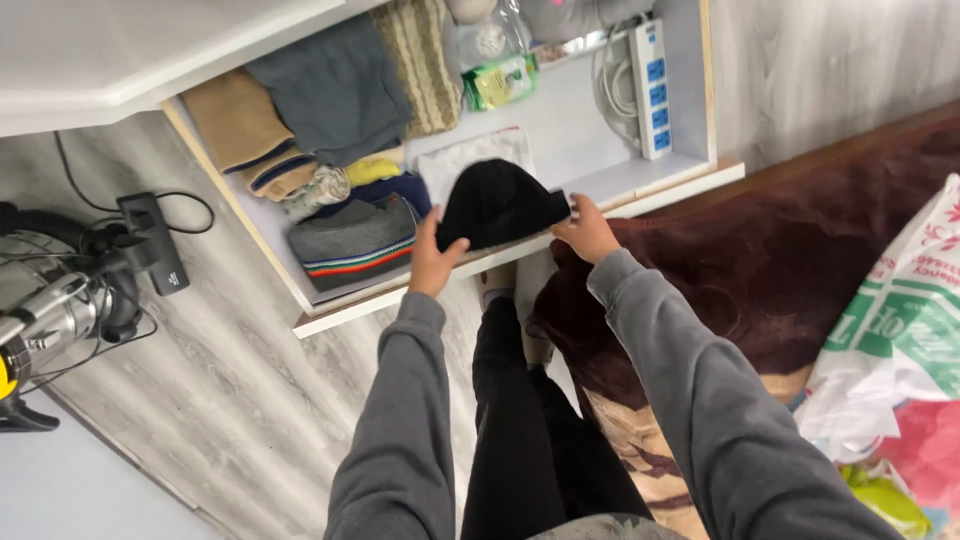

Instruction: The person is tidying up a room by putting a power strip into a drawer and then carefully folding several shopping bags on the bed.

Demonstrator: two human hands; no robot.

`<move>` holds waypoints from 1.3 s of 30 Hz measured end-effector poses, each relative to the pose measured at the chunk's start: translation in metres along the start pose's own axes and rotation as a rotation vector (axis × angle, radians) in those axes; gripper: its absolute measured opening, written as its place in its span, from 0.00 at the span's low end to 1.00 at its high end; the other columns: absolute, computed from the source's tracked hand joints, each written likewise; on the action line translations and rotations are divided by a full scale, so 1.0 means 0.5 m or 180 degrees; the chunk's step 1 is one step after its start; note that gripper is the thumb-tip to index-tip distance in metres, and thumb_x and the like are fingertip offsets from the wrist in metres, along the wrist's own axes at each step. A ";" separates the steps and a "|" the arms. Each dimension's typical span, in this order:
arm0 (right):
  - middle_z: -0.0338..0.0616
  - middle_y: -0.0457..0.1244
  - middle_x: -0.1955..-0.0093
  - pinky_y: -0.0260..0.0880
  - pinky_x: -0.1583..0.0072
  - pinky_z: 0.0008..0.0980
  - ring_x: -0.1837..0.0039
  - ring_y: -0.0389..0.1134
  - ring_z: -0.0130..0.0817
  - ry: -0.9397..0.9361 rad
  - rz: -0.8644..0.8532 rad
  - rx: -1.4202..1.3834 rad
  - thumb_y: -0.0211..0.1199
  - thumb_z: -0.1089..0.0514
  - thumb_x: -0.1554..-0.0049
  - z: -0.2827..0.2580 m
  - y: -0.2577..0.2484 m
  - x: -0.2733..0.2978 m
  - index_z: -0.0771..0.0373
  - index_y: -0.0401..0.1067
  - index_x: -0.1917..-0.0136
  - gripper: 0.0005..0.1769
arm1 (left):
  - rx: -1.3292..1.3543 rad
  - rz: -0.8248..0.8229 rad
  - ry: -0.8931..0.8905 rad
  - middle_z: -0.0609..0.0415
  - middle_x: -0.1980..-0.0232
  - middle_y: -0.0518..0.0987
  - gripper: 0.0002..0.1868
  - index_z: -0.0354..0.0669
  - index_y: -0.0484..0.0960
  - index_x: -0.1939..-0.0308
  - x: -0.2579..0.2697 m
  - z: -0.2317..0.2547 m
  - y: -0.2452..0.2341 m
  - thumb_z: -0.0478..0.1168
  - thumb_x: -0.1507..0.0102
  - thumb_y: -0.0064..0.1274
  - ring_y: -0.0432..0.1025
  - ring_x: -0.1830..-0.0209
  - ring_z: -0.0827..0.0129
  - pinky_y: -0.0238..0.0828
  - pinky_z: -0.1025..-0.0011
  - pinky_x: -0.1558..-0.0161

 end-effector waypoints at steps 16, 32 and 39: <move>0.55 0.61 0.34 0.67 0.30 0.44 0.31 0.65 0.51 -0.0275 0.2278 -0.1845 0.60 0.66 0.45 0.248 -0.225 0.368 0.60 0.71 0.31 0.27 | -0.0277 -0.0588 -0.0494 0.44 0.39 0.80 0.24 0.49 0.75 0.34 0.119 0.013 -0.026 0.37 0.35 0.55 0.76 0.41 0.51 0.73 0.61 0.39; 0.48 0.65 0.46 0.67 0.44 0.45 0.47 0.68 0.47 0.1558 0.3344 -0.1877 0.65 0.52 0.46 0.820 -0.295 0.615 0.57 0.67 0.41 0.21 | 0.0201 -0.1333 -0.0322 0.48 0.50 0.83 0.17 0.41 0.80 0.45 0.392 0.134 0.207 0.38 0.38 0.59 0.76 0.48 0.65 0.69 0.66 0.39; 0.51 0.60 0.30 0.72 0.33 0.48 0.31 0.64 0.49 0.1285 0.3957 -0.5089 0.76 0.51 0.52 0.837 -0.332 0.666 0.63 0.54 0.27 0.47 | -0.0337 -0.1777 -0.0377 0.46 0.46 0.85 0.19 0.42 0.81 0.41 0.631 0.263 0.333 0.40 0.35 0.51 0.79 0.50 0.67 0.72 0.72 0.43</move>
Point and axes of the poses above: each hand's wrist, its own x-axis away from the middle knuckle, its own y-axis out of the palm, z = x × y, the point moved 6 cm from there along -x, towards the middle knuckle
